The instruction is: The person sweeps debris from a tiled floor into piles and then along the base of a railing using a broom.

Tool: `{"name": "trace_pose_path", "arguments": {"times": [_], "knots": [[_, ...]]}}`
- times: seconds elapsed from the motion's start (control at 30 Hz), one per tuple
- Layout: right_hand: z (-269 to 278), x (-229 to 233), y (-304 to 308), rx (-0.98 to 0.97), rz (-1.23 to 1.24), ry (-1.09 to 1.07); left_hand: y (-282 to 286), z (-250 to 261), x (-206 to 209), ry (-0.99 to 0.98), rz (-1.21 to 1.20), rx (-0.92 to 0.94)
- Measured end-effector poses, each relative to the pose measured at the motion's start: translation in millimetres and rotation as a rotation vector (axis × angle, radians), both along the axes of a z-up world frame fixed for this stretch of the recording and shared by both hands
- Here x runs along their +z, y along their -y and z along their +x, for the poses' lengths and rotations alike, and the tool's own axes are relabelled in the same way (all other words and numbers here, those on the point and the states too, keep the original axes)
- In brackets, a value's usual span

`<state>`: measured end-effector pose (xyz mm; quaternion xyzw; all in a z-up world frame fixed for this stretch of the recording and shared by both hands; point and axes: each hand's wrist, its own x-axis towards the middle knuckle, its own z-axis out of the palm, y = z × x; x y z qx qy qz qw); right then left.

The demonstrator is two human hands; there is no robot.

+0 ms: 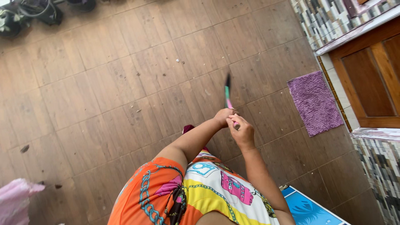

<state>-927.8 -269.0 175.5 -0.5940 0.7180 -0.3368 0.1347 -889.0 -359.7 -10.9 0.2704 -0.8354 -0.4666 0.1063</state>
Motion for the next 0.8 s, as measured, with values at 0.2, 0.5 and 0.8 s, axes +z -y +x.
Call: {"name": "trace_pose_path", "arguments": {"times": [0.2, 0.5, 0.8], "knots": [[-20.9, -61.3, 73.9, 0.013, 0.23, -0.038, 69.7, -27.4, -22.9, 0.051, 0.159, -0.036], [39.4, -111.1, 160.0, 0.224, 0.159, 0.135, 145.5, 79.9, -66.5, 0.044, 0.104, 0.02], [46.0, -151.9, 228.6, 0.32, 0.35, 0.82, 208.2, 156.9, -69.2, 0.514, -0.161, 0.324]]}}
